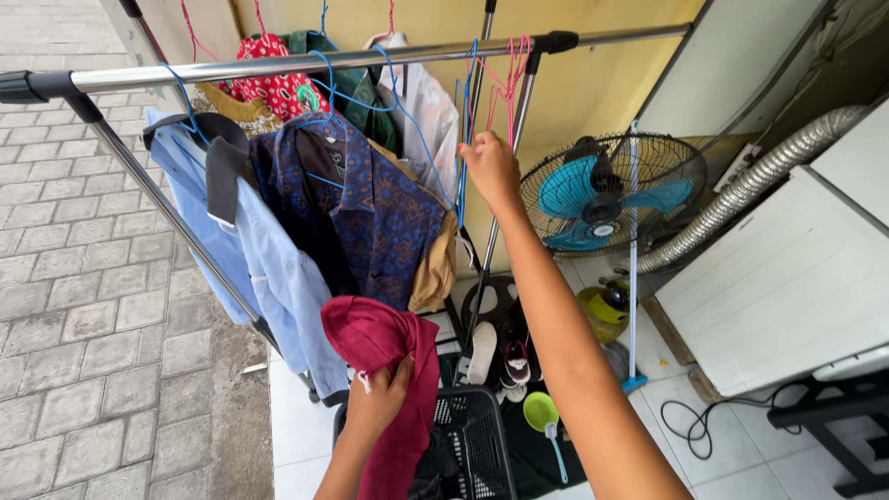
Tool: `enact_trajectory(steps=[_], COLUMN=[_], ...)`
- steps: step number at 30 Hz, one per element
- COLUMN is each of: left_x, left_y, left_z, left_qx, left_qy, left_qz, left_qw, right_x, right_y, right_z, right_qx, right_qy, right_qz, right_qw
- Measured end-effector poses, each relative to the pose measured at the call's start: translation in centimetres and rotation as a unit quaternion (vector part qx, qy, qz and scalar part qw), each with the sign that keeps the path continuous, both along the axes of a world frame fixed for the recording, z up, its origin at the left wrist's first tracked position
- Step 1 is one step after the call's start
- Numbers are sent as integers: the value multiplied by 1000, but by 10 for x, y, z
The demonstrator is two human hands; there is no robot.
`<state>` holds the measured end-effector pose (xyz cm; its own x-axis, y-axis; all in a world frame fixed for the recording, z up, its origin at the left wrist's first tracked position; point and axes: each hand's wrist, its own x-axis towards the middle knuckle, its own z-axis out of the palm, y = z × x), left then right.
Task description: The person hangs garments on a clothes drying rack, attaching shirts and pants to wire hangers and hooking the hangers over the rack bars. The person then carries a laundry basket to a washing machine and sorts through clothes in the basket.
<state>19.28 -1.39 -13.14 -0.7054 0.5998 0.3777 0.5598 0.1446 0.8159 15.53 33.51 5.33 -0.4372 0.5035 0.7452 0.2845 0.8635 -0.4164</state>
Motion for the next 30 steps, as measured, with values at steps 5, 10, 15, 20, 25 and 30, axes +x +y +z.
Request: enact_trajectory(steps=[5,10,15,20,25,30], left_x=[-2,-5,-6,-10,-4,-1], left_y=[5,23,38,35,35,34], left_z=[13,18,29,34,28,25], left_qx=[7,12,43,56,44,11], left_qy=[20,17,-2,11,47,24], left_qz=[26,29,0,23,8,-2], left_qw=[999,999,999,998,998,1000], right_x=[-19,-9,-4,31,46,43], right_y=[27,32,42,75,85,79], right_z=[2,-2,-9,0,7,8], right_qx=[-21,-47,-1,29,78,143], right_qy=[-8,-63,-46,-52,-91,-133], right_qz=[-39,-3,-61,-84,-109,-125], right_qw=[999,997,997,995,987,973])
